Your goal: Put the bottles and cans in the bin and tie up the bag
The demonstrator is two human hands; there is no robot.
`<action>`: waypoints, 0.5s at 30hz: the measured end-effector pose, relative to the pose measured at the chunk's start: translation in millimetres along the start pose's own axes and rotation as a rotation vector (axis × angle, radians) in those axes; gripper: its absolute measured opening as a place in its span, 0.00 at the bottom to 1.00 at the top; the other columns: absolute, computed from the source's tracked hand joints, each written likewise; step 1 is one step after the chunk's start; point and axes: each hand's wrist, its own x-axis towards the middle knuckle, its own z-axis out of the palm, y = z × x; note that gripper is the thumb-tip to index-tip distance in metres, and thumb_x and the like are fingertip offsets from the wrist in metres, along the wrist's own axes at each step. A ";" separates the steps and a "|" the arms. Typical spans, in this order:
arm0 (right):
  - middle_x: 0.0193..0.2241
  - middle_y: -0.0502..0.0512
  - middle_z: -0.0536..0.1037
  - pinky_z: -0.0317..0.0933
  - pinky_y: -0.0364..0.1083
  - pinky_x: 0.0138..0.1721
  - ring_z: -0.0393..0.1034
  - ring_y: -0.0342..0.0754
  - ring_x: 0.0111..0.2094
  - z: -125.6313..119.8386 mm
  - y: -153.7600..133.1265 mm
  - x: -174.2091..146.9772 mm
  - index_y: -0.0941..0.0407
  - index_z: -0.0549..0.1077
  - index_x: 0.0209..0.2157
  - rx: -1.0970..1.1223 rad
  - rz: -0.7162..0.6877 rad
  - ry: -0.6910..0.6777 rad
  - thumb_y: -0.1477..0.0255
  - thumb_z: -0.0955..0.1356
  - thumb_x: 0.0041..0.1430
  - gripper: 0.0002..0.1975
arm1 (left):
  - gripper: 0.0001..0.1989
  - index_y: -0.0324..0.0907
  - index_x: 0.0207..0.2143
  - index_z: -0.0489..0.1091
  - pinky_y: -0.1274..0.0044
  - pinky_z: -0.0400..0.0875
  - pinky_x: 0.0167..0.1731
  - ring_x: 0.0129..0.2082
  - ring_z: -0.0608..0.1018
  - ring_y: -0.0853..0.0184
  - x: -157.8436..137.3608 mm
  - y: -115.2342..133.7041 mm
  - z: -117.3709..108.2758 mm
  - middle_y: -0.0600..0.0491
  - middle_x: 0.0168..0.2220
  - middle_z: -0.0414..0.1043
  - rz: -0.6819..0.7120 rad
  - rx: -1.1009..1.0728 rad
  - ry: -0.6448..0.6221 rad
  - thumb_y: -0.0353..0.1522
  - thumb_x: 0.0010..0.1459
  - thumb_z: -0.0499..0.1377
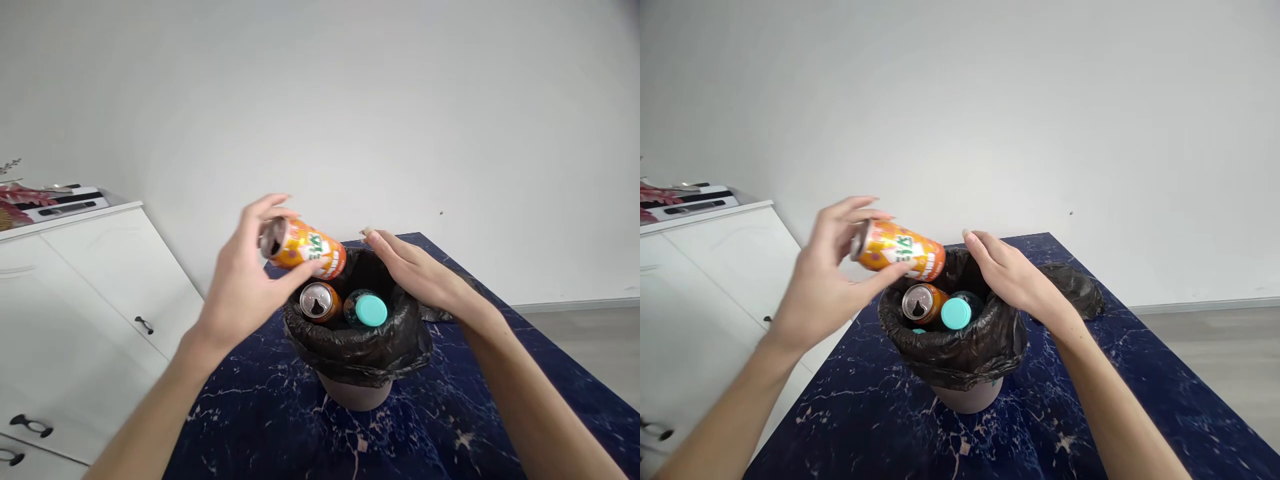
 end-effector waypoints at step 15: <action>0.66 0.61 0.76 0.52 0.64 0.75 0.66 0.64 0.70 -14.9 42.8 15.5 0.52 0.78 0.61 -0.017 0.105 0.002 0.35 0.57 0.70 0.41 | 0.30 0.48 0.65 0.65 0.59 0.61 0.73 0.72 0.70 0.55 -15.2 -63.0 26.4 0.44 0.72 0.67 -0.447 -0.170 -0.192 0.57 0.74 0.49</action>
